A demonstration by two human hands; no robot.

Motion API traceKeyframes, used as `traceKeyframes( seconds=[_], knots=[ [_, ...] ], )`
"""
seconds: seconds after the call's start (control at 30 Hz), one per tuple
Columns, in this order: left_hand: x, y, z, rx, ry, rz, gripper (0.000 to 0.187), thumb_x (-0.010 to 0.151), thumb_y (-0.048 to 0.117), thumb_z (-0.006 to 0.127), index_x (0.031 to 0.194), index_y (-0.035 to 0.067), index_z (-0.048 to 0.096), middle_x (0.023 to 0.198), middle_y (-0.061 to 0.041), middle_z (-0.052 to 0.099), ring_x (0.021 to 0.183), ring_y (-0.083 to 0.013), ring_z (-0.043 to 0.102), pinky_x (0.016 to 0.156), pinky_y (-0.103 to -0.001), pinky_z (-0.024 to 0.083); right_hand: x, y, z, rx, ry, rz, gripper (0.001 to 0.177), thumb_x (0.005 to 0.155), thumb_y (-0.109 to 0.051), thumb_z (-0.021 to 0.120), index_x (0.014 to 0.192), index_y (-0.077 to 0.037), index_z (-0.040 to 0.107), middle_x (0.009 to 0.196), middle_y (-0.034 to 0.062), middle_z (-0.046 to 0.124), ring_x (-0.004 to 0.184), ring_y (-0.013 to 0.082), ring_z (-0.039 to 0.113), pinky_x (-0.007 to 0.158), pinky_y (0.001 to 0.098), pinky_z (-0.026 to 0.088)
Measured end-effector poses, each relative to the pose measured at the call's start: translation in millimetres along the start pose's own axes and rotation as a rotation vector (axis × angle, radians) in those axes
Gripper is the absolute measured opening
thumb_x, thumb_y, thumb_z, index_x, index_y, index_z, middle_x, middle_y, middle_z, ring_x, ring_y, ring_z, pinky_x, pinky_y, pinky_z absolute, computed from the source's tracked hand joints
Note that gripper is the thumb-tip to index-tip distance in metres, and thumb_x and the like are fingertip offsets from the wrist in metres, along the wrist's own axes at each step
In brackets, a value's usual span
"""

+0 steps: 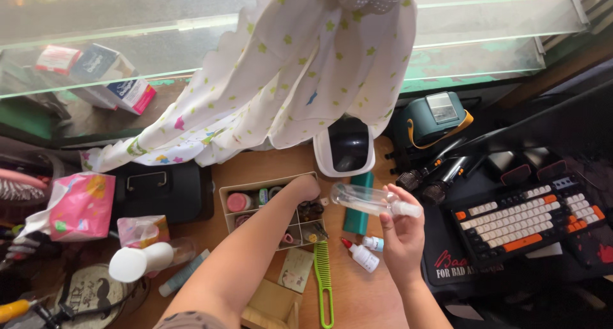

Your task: The person organizes various household items including a small bin, a desk fan, a document, and cosmetics on a desk and in a drawer.

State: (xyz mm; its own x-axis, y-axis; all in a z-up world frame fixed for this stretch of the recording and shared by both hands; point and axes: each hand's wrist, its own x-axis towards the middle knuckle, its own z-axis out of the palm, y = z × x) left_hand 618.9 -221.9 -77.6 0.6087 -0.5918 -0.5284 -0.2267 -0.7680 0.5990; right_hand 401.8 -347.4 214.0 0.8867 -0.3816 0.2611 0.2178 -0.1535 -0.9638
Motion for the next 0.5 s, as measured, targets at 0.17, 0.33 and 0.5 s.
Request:
traceKeyframes(
  seconds=[0.17,0.33,0.5],
  knots=[
    [-142,72,-96,-0.023,0.37,-0.101,0.029,0.1,0.03,0.064,0.103,0.003,0.073,0.104,-0.022,0.074,0.101,-0.0378,0.071,0.088,-0.045,0.056,12,-4,18,0.076,-0.1,-0.092,0.044,0.103,-0.003,0.059,0.142,-0.002,0.04,0.151,0.0145,0.049,0.141,0.0229,0.052,0.119,0.0378,0.046],
    [-281,99,-188,-0.118,0.564,-0.239,0.019,0.088,0.016,0.06,0.102,0.013,0.072,0.102,-0.014,0.075,0.099,-0.035,0.07,0.086,-0.047,0.054,18,22,57,0.072,-0.199,-0.047,0.048,0.099,0.003,0.058,0.143,-0.003,0.039,0.15,0.0154,0.049,0.137,0.0225,0.053,0.111,0.0369,0.049],
    [-309,69,-184,-0.246,0.582,-0.243,0.025,0.09,0.02,0.06,0.11,0.015,0.076,0.104,-0.013,0.076,0.102,-0.0329,0.071,0.09,-0.043,0.055,30,37,89,-0.343,-0.345,0.273,0.047,0.097,-0.007,0.066,0.14,-0.009,0.047,0.121,0.0167,0.067,0.1,0.027,0.067,0.088,0.0347,0.054]
  ],
)
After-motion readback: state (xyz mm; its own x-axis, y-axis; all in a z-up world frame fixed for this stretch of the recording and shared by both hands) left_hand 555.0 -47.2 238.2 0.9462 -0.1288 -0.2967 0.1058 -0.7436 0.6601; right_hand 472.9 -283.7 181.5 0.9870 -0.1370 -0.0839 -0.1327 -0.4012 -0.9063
